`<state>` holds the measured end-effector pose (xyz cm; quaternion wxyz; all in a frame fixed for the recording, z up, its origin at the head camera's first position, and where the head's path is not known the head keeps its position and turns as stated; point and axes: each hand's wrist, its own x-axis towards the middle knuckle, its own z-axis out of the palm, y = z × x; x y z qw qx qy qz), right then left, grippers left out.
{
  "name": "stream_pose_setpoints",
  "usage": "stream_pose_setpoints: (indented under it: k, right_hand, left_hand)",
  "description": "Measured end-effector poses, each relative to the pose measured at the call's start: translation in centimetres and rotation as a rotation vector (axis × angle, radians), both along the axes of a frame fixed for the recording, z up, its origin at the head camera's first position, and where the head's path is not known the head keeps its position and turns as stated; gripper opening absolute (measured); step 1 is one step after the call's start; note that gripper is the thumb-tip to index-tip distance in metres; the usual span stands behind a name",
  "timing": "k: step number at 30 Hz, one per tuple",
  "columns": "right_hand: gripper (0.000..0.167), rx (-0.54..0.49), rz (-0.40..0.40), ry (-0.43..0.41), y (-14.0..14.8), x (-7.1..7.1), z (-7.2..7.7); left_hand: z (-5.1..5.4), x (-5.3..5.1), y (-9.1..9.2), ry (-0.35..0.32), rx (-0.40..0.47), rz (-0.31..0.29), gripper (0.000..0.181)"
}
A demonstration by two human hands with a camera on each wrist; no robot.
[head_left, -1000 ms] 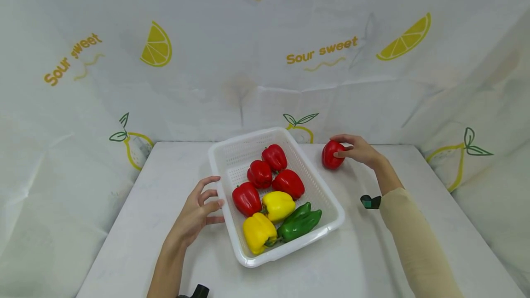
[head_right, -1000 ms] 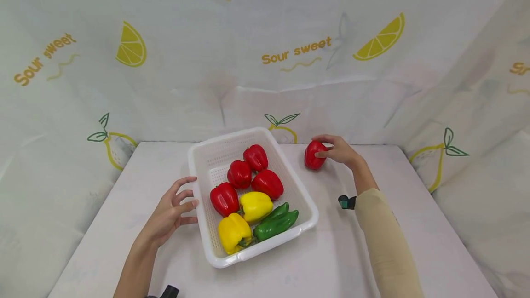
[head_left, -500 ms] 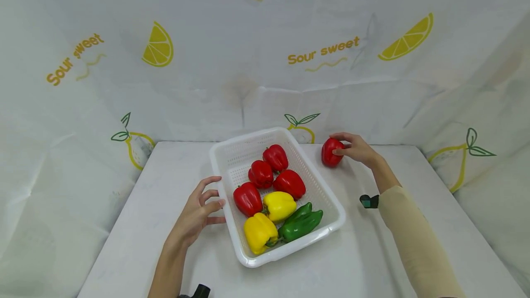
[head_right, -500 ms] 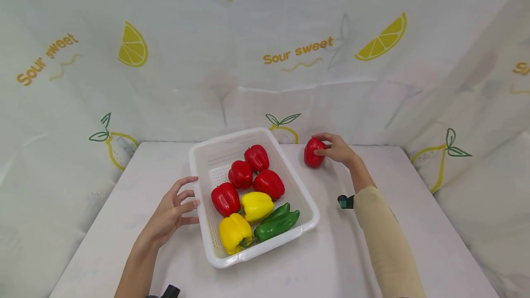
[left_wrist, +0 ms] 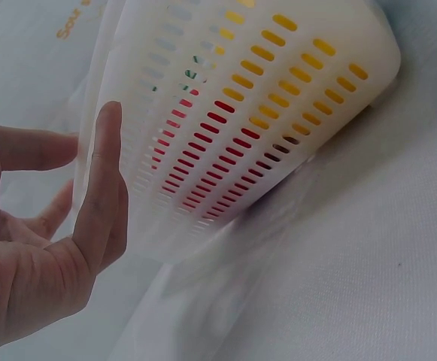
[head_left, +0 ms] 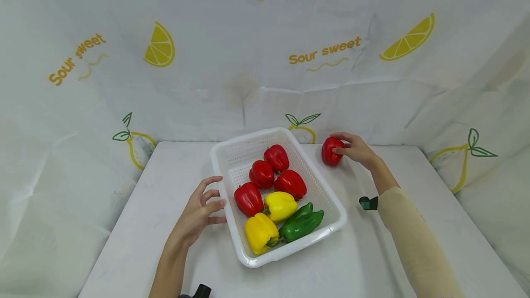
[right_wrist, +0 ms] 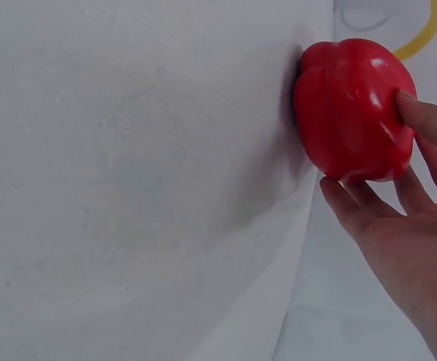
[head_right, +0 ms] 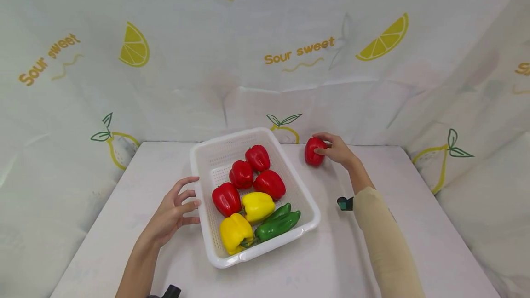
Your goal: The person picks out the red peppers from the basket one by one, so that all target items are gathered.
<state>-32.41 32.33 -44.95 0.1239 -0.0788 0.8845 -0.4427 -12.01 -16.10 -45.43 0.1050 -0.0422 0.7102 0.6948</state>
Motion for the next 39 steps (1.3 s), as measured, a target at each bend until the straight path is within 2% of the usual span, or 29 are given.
stream_pose_setpoints:
  k: [11, 21, 33, 39]
  right_hand:
    - [0.066, -0.039, -0.033, -0.010, 0.1, 0.9, 0.3]
    - [0.064, -0.026, -0.023, 0.005, 0.1, 0.8, 0.9]
    - [0.064, -0.003, 0.014, 0.128, -0.1, 1.2, 2.8]
    - [0.065, -0.005, 0.028, 0.155, -0.7, 1.5, 4.0]
  left_hand:
    - [-0.1, 0.0, 0.1, -0.002, 0.000, -0.001, 0.071]
    - [-0.1, -0.1, -0.1, -0.006, 0.014, -0.025, 0.068]
    - [0.0, -0.2, -0.2, -0.008, 0.004, -0.025, 0.067]
    - [0.0, -0.2, -0.3, -0.012, 0.006, -0.027, 0.067]
